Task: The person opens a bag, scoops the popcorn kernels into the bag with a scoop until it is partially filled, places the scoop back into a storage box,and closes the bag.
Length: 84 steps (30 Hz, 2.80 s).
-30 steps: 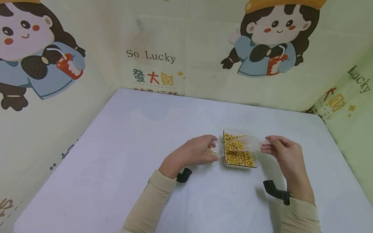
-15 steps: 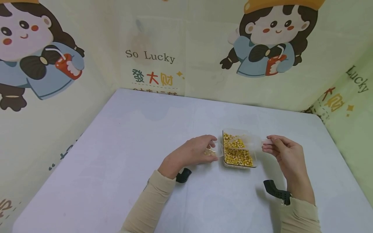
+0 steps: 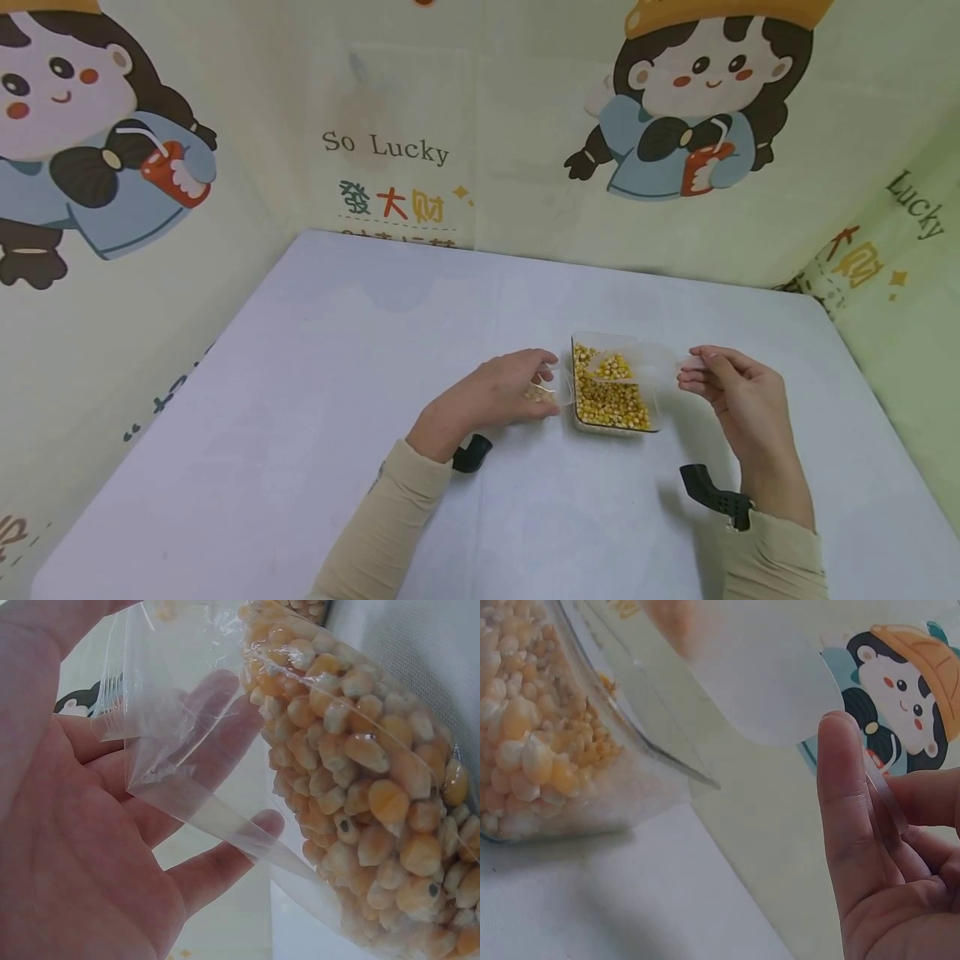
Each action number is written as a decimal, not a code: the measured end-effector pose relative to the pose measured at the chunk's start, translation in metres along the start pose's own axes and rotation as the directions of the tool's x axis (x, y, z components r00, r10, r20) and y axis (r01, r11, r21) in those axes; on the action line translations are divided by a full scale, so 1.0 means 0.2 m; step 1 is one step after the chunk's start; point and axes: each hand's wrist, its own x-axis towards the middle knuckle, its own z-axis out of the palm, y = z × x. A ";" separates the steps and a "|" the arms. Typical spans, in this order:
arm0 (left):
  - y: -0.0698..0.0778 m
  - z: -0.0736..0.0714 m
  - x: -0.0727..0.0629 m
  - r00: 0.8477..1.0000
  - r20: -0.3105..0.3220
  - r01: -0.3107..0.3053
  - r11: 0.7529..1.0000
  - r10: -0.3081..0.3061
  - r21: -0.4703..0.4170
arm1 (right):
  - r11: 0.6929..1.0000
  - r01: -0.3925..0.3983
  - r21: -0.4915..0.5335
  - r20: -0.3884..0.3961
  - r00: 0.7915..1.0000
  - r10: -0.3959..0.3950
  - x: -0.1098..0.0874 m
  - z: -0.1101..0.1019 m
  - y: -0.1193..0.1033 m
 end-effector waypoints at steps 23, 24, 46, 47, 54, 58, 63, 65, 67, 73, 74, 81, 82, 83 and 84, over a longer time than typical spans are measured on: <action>-0.01 0.01 0.00 1.000 -0.008 0.014 1.000 -0.014 -0.012 | 0.978 0.074 -0.197 -0.006 0.997 -0.076 -0.07 0.20 -0.10; 0.00 0.01 0.00 1.000 -0.009 0.015 1.000 -0.015 -0.013 | 0.975 0.072 -0.211 -0.009 0.997 -0.076 -0.07 0.20 -0.10; 0.00 0.00 0.00 1.000 -0.031 0.001 0.999 -0.003 -0.039 | 0.930 0.136 -0.341 0.023 0.990 -0.137 -0.09 0.28 -0.12; 0.00 0.00 0.00 0.999 -0.033 0.000 0.999 -0.002 -0.039 | 0.929 0.140 -0.342 0.023 0.990 -0.140 -0.09 0.27 -0.12; 0.00 -0.01 0.00 0.998 -0.060 -0.014 0.998 0.011 -0.055 | 0.942 0.149 -0.302 -0.002 0.988 -0.157 -0.09 0.25 -0.14; 0.00 -0.01 -0.01 0.996 -0.082 -0.039 0.997 0.033 -0.069 | 0.951 0.168 -0.260 -0.020 0.984 -0.179 -0.10 0.23 -0.15; -0.01 -0.02 -0.02 0.992 -0.110 -0.065 0.995 0.056 -0.076 | 0.955 0.179 -0.236 -0.047 0.980 -0.195 -0.10 0.20 -0.16; -0.01 -0.02 -0.02 0.991 -0.119 -0.065 0.994 0.054 -0.090 | 0.957 0.181 -0.226 -0.059 0.978 -0.199 -0.10 0.19 -0.16; 0.00 -0.03 -0.02 0.991 -0.127 -0.063 0.991 0.048 -0.118 | 0.959 0.186 -0.215 -0.064 0.977 -0.204 -0.10 0.18 -0.16; 0.00 -0.04 -0.02 0.983 -0.171 -0.098 0.979 0.067 -0.180 | 0.961 0.203 -0.187 -0.078 0.972 -0.221 -0.10 0.16 -0.16; 0.00 -0.04 -0.02 0.980 -0.184 -0.110 0.977 0.075 -0.184 | 0.961 0.202 -0.191 -0.082 0.972 -0.220 -0.10 0.16 -0.16; -0.01 -0.06 -0.03 0.960 -0.253 -0.174 0.963 0.119 -0.207 | 0.963 0.210 -0.170 -0.105 0.968 -0.230 -0.10 0.13 -0.17; -0.02 -0.06 -0.03 0.958 -0.260 -0.180 0.963 0.124 -0.202 | 0.962 0.212 -0.171 -0.105 0.967 -0.231 -0.10 0.13 -0.18; -0.02 -0.06 -0.03 0.954 -0.269 -0.188 0.962 0.131 -0.200 | 0.962 0.212 -0.173 -0.108 0.967 -0.233 -0.10 0.13 -0.18; -0.03 -0.06 -0.03 0.951 -0.279 -0.195 0.961 0.136 -0.197 | 0.962 0.212 -0.173 -0.112 0.966 -0.233 -0.10 0.13 -0.18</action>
